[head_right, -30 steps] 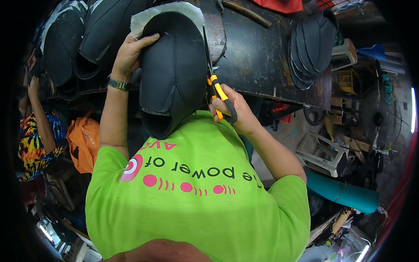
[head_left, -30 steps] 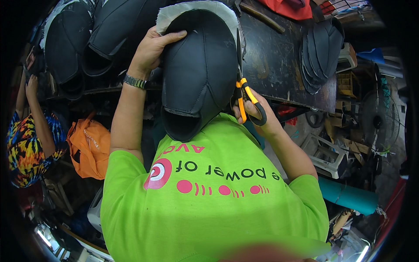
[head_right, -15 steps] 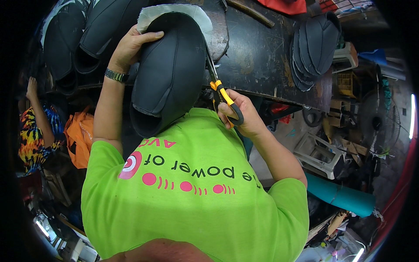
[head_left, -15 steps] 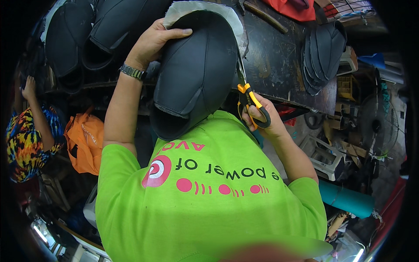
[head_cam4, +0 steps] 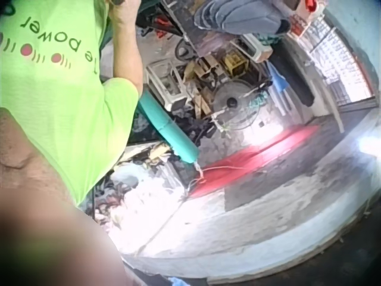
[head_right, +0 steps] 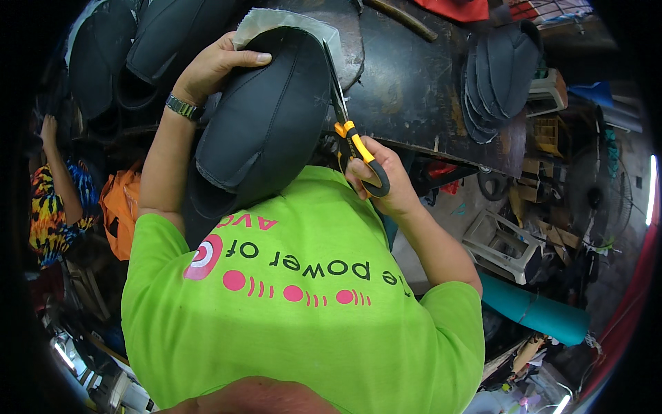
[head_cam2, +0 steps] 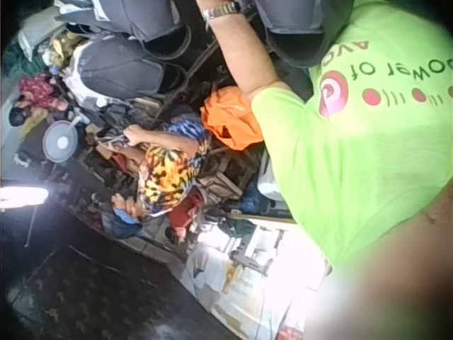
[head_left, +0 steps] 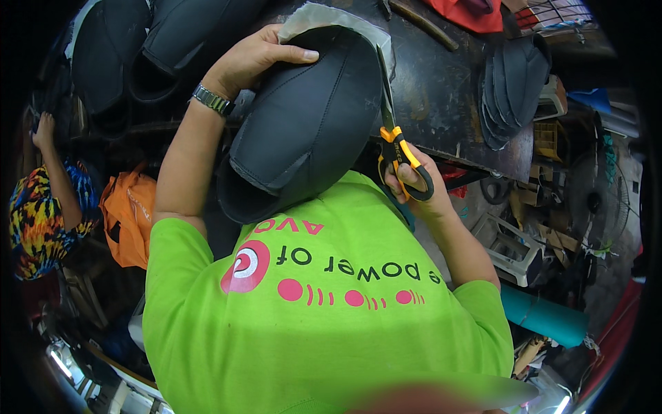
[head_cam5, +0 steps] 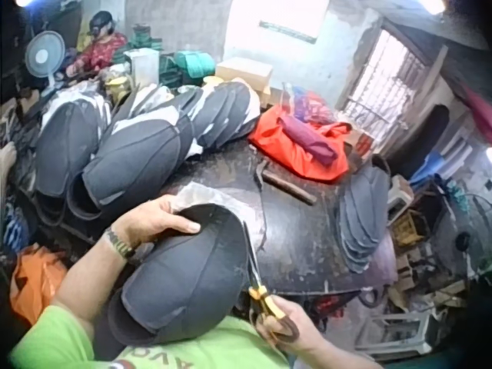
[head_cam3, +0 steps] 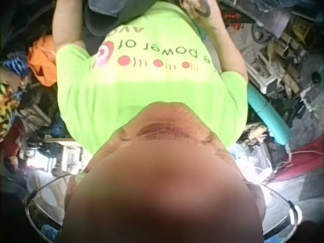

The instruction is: The person uses shears to trim excess material from the edges of black shoe uppers. They repeatedly reposition each upper, cut along the perimeter, and place the trimmed pieces aside on the workbench.

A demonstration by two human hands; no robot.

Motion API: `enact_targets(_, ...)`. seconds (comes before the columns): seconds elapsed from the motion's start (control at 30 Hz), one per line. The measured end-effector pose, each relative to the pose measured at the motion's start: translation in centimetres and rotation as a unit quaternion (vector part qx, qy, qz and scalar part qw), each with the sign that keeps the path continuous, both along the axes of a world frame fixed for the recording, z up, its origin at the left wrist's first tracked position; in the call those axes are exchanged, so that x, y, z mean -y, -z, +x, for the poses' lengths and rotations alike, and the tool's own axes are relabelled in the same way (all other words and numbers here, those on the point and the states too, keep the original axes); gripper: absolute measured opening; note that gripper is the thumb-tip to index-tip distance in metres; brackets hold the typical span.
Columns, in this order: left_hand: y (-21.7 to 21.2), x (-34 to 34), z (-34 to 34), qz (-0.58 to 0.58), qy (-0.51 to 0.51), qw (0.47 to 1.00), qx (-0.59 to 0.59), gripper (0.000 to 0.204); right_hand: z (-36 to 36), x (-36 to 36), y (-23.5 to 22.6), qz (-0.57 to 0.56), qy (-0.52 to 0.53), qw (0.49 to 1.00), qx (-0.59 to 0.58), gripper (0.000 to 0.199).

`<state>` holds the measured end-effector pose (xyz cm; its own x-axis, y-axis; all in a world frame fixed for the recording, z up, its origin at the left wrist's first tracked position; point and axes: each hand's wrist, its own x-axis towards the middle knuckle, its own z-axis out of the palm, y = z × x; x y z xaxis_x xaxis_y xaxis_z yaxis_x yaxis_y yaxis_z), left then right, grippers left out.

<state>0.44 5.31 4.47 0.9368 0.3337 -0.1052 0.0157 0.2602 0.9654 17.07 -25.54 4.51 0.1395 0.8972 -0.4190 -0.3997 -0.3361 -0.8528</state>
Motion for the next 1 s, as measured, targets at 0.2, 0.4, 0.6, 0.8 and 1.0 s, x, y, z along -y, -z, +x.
enact_targets(0.2, -0.2, -0.2, -0.1, 0.015, 0.043, 0.999, -0.02, 0.046, 0.8, 0.7, -0.2, 0.0, -0.045, 0.999, -0.01, 0.051)
enact_targets(0.4, -0.3, 0.1, 0.8, 0.044, 0.073, 0.992, -0.093, 0.047, 0.0, 0.1, -0.2, 0.016, -0.035, 0.999, 0.009, 0.077)
enact_targets(0.6, -1.5, 0.3, 0.8, 0.056, 0.098, 0.989, -0.094, 0.042, 0.5, 0.9, -0.5, 0.007, -0.024, 1.0, 0.003, 0.065)
enact_targets(0.8, -2.5, 0.9, 0.7, 0.055, 0.125, 0.986, -0.091, 0.037, 1.9, 1.8, -1.1, -0.042, -0.038, 0.998, 0.035, 0.048)
enact_targets(1.0, -2.9, 1.7, 1.6, 0.059, 0.188, 0.977, -0.083, 0.035, 2.4, 1.1, -1.6, -0.005, -0.084, 0.994, 0.075, 0.08)
